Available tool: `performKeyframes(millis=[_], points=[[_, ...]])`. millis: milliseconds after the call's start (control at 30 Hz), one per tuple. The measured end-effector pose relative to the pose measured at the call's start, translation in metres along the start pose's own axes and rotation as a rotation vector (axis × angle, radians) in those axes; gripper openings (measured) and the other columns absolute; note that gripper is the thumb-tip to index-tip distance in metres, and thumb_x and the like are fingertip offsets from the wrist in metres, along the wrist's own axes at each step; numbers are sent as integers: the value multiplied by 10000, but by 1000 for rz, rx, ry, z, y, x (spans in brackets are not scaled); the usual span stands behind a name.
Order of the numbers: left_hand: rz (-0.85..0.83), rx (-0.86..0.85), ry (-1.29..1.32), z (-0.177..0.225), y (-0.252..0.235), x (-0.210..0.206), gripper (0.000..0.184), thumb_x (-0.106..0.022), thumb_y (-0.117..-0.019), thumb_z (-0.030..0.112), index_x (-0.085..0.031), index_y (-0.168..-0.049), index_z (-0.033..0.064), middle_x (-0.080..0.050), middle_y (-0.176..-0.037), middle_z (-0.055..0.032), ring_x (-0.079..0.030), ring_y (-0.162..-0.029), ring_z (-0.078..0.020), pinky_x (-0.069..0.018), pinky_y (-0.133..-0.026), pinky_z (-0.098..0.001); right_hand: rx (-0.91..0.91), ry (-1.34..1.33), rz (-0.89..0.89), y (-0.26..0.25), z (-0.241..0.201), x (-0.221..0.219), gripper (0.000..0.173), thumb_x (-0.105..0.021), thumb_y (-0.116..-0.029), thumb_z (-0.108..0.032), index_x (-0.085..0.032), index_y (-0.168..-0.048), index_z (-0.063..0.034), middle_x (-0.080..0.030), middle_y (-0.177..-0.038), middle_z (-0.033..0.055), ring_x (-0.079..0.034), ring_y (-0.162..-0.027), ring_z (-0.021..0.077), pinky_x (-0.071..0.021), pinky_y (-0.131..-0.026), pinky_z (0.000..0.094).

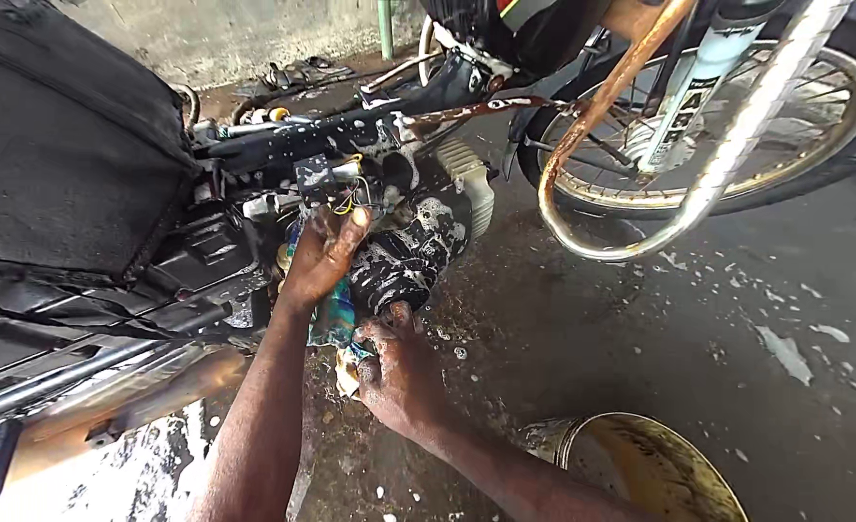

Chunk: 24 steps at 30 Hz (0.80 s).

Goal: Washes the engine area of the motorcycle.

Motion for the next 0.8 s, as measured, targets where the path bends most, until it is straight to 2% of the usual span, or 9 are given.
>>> performKeyframes(millis=[100,167,300,367,433,567,633,700,800], points=[[-39,41,35,-5,1,1,629,-559,-962,561,-547,-1265,9,-621,-1045,57,-585,-981,65,-513,-907,-190,26,28,40,1,-3,1,298,-687,-855,-260,-743,-1144,-216,-598,-1274,162,-638,-1070,343,-553,-741,508],[-98,56,-96,-6,-6,0,571,-506,-981,552,-600,-1178,24,-622,-973,65,-585,-923,61,-515,-878,-202,36,47,46,2,-5,1,331,-691,-839,-249,-746,-1164,-218,-595,-1274,180,-630,-1088,360,-549,-755,513],[-145,160,-336,-17,-25,-13,732,-405,-1000,671,-679,-1197,21,-698,-1103,-166,-656,-1079,-244,-490,-978,-548,40,94,71,0,-5,1,334,-690,-836,-270,-748,-1163,-227,-593,-1277,175,-666,-1009,329,-562,-680,475],[-100,147,-247,-17,-22,-13,692,-431,-1003,644,-655,-1256,40,-694,-1156,-117,-647,-1105,-166,-505,-999,-464,34,102,49,2,-3,-2,327,-705,-835,-272,-739,-1158,-230,-580,-1281,162,-667,-984,317,-562,-654,464],[-102,142,11,-12,-14,-10,676,-324,-1062,571,-533,-1407,29,-632,-1302,-73,-587,-1198,-63,-490,-1053,-329,28,102,22,2,-5,-1,352,-727,-825,-260,-733,-1176,-224,-559,-1306,165,-655,-1013,327,-563,-669,475],[-55,120,278,-16,-5,0,663,-310,-1050,587,-533,-1367,49,-659,-1216,-12,-613,-1133,-40,-518,-996,-284,36,121,21,2,-6,-1,365,-717,-821,-275,-734,-1184,-234,-573,-1286,160,-630,-1079,340,-550,-693,485],[-66,175,84,-13,-6,-2,641,-294,-1064,563,-581,-1299,40,-658,-1143,-21,-615,-1066,-40,-525,-959,-303,50,104,32,2,-6,-3,364,-709,-819,-259,-740,-1179,-224,-585,-1290,173,-627,-1100,355,-551,-733,496],[-129,175,-168,-12,-17,-13,644,-365,-1048,583,-654,-1219,34,-682,-1072,-81,-639,-1015,-115,-525,-935,-412,52,92,54,2,-4,-3,342,-699,-821,-251,-745,-1159,-227,-597,-1286,165,-635,-1094,344,-557,-740,486],[-115,122,-262,-14,-27,-19,694,-473,-987,666,-682,-1242,56,-718,-1141,-123,-667,-1114,-178,-508,-1016,-495,30,88,46,1,-3,-2,312,-699,-843,-259,-743,-1149,-224,-585,-1308,163,-644,-1078,331,-561,-715,474]])
Point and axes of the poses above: each hand's wrist, its own y-axis away from the middle knuckle, its own x-axis out of the back of the hand, z = x × y, the point moved 9 cm from there along -y, towards the middle knuckle
